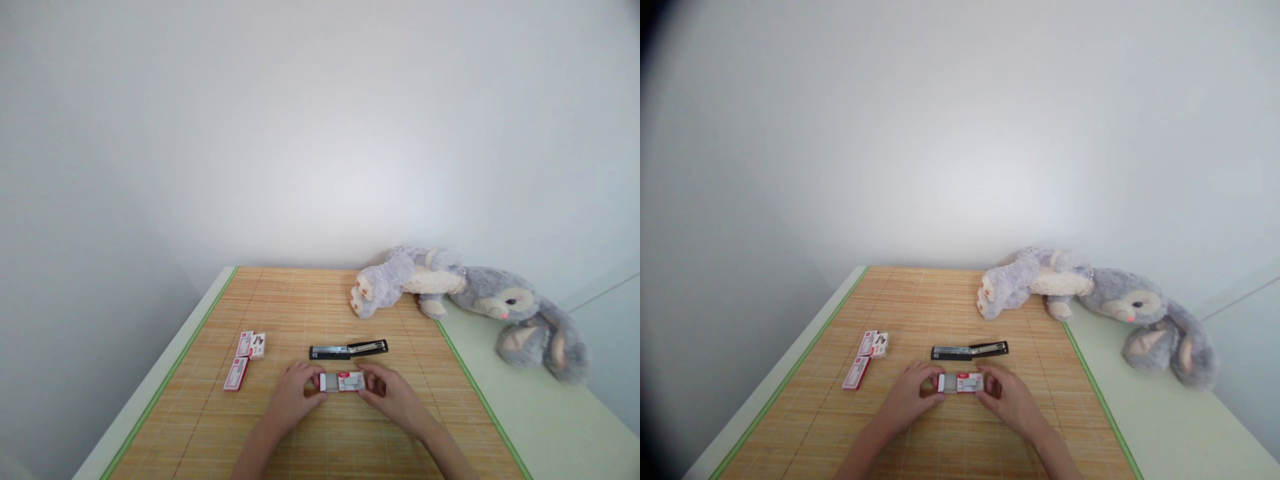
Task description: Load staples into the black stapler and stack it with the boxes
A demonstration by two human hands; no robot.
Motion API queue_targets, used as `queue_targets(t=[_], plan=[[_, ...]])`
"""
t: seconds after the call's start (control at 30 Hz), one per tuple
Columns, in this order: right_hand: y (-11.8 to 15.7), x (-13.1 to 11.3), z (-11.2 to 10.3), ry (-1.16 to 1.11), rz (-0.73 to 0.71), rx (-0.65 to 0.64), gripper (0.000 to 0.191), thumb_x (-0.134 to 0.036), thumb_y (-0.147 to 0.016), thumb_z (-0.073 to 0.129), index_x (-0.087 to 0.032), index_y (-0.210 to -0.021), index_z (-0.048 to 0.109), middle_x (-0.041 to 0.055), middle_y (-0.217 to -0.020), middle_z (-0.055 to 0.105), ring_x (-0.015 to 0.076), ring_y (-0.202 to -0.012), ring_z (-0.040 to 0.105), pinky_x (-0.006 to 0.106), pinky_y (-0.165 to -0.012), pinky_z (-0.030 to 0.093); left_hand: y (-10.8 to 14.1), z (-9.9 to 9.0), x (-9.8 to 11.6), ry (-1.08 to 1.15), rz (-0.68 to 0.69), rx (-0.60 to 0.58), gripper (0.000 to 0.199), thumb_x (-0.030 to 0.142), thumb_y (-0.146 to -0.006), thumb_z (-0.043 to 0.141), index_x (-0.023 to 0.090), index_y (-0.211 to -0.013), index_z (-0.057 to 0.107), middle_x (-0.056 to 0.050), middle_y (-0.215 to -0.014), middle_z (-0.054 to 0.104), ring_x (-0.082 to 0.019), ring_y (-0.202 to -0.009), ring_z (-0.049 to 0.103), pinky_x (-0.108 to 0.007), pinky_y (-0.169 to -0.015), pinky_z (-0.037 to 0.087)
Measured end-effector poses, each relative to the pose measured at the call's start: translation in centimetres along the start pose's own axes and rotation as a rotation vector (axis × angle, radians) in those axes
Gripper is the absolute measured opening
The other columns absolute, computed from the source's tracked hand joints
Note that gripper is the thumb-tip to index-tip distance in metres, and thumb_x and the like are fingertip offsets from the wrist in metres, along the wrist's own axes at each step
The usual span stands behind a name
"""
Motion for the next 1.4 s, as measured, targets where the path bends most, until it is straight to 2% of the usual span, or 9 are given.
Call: queue_targets(t=[0.17,0.33,0.4,0.47,0.6,0.77,0.93,1.07,1.4], plan=[[-0.3,-2.6,0.6,0.101,-0.052,-0.036,0.035,-0.024,-0.081,0.070,-0.029,-0.116,0.073,0.0008,-0.094,0.072,0.0187,-0.080,0.064,0.027,-0.072,0.045,-0.7,1.4,1.5,0.010,0.031,-0.009,0.036,0.033,-0.075,0.079,0.033,-0.110,0.073,0.001,-0.105,0.073,-0.025,-0.103,0.063,-0.037,-0.095,0.043],[-0.6,-3.8,0.8,0.179,-0.053,-0.035,0.037,-0.030,-0.082,0.074,-0.031,-0.118,0.073,-0.0007,-0.086,0.070,0.0188,-0.078,0.062,0.026,-0.071,0.043,-0.7,2.1,1.9,0.005,0.053,0.023,0.035,0.035,-0.075,0.080,0.032,-0.109,0.073,0.001,-0.101,0.073,-0.023,-0.099,0.065,-0.035,-0.091,0.047],[-0.6,-3.9,0.6,0.201,-0.048,-0.011,0.042,-0.034,-0.082,0.077,-0.033,-0.124,0.072,-0.0006,-0.088,0.069,0.0188,-0.079,0.063,0.026,-0.072,0.043,-0.5,1.6,1.2,-0.006,0.034,0.073,0.031,0.038,-0.080,0.077,0.031,-0.110,0.071,0.001,-0.098,0.072,-0.022,-0.096,0.065,-0.034,-0.089,0.048],[-0.6,-4.1,0.6,0.223,-0.050,-0.007,0.033,-0.034,-0.085,0.075,-0.035,-0.117,0.075,-0.0004,-0.089,0.066,0.0179,-0.080,0.063,0.026,-0.073,0.043,-0.6,0.5,0.0,-0.033,-0.010,0.161,0.028,0.040,-0.088,0.069,0.029,-0.114,0.069,-0.002,-0.102,0.071,-0.024,-0.099,0.064,-0.038,-0.092,0.048],[-1.4,-5.1,0.9,0.236,-0.092,-0.027,0.013,-0.028,-0.089,0.071,-0.032,-0.097,0.080,-0.0001,-0.089,0.064,0.0163,-0.080,0.062,0.025,-0.072,0.042,-1.9,-1.5,-2.6,-0.111,-0.068,0.300,0.046,0.043,-0.089,0.069,0.029,-0.133,0.061,-0.009,-0.139,0.059,-0.031,-0.132,0.049,-0.053,-0.112,0.035],[-3.8,-6.6,0.4,0.200,-0.154,0.040,0.015,-0.029,-0.095,0.066,-0.028,-0.104,0.077,0.0007,-0.093,0.064,0.0165,-0.084,0.063,0.025,-0.077,0.044,-3.8,-1.2,-3.1,-0.149,-0.004,0.232,0.031,0.047,-0.081,0.079,0.040,-0.111,0.075,0.001,-0.140,0.063,-0.031,-0.135,0.047,-0.055,-0.115,0.030],[-5.9,-6.7,0.9,0.266,-0.158,0.024,0.015,-0.032,-0.095,0.067,-0.028,-0.104,0.078,0.0006,-0.095,0.065,0.0163,-0.085,0.063,0.024,-0.075,0.043,-3.3,-0.2,-1.8,-0.150,0.052,0.181,0.034,0.052,-0.078,0.081,0.041,-0.110,0.076,0.001,-0.139,0.066,-0.030,-0.137,0.047,-0.056,-0.121,0.022],[-6.2,-6.8,1.7,0.278,-0.176,-0.005,0.012,-0.033,-0.094,0.068,-0.029,-0.100,0.078,-0.0007,-0.088,0.063,0.0158,-0.082,0.062,0.024,-0.072,0.041,-2.8,0.1,-1.3,-0.144,0.049,0.172,0.034,0.051,-0.080,0.080,0.041,-0.112,0.076,0.001,-0.139,0.065,-0.030,-0.138,0.047,-0.059,-0.124,0.015],[-6.0,-6.9,1.9,0.298,-0.185,-0.034,0.015,-0.033,-0.095,0.065,-0.030,-0.103,0.078,0.0003,-0.091,0.065,0.0162,-0.082,0.063,0.025,-0.072,0.041,-2.9,-0.1,-1.3,-0.125,0.041,0.175,0.034,0.048,-0.079,0.082,0.040,-0.111,0.076,0.000,-0.139,0.066,-0.030,-0.138,0.047,-0.059,-0.124,0.017]])
Point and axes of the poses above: each hand's wrist, its own y-axis away from the middle knuckle, its own z-axis out of the palm, x = y × z, the point moved 6 cm from there along -y, towards the middle knuckle
